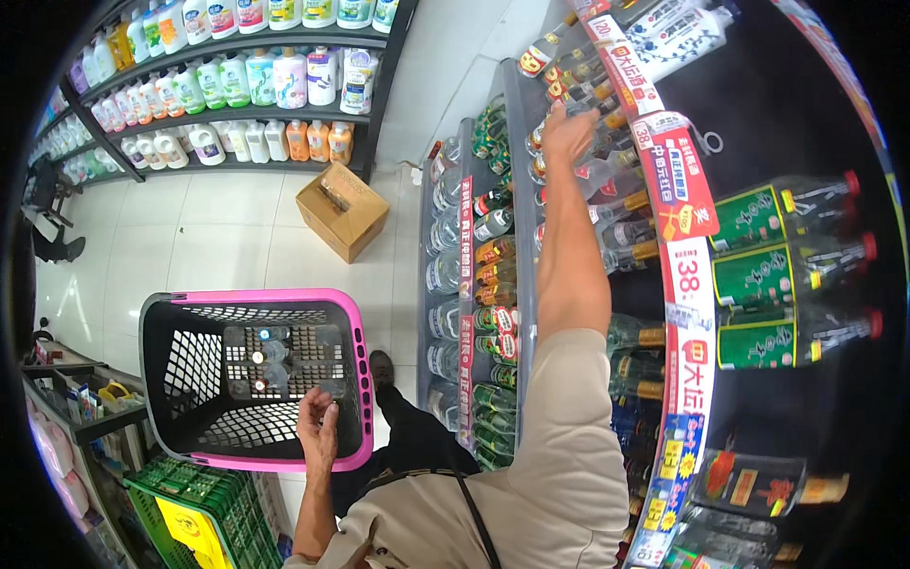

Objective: Picking various glass bottles of beverages and condiments from supermarket shelves and placing them into a shopping basket.

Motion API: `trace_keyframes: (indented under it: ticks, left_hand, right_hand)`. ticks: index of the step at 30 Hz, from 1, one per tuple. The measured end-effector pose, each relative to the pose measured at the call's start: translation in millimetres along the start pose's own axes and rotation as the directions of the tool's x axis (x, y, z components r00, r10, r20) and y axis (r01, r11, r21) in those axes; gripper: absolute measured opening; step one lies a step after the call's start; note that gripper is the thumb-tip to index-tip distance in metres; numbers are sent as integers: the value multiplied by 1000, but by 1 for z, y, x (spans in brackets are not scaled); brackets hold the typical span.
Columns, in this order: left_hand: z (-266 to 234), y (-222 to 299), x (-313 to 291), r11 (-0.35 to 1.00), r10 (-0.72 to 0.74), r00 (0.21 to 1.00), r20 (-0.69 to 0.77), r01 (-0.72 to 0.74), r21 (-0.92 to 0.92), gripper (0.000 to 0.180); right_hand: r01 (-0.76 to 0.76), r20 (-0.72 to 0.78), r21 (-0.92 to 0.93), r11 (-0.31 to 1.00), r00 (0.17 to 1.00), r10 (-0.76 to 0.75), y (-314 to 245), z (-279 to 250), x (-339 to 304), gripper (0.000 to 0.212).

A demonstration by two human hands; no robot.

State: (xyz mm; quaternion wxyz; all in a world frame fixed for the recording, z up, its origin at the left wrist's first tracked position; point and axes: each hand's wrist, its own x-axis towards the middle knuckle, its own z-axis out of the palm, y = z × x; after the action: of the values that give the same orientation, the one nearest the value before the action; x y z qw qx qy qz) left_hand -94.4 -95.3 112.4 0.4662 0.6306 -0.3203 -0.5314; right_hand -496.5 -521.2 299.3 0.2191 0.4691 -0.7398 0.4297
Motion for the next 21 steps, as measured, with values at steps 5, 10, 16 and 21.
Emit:
trace_keyframes:
  ticks: [5,10,16,21]
  left_hand:
    - [16,5,8,998,-47,999,-27,46,-29,40]
    - [21,0,12,998,-56,993,-103,55,-12,38]
    - [34,2,23,996,-74,996,-57,71,-58,40]
    - [31,1,19,994,-104,987,-119,99,-50,39]
  right_hand:
    - [-166,50,-19,986,985,166,1,24,39,71]
    - [-339,112,-79,937,931,346,22,61,67,75]
    - [-560,170,150,815,827,536,92,111,119,55]
    - [-772,211,212,599,635,743,24,92,84,60]
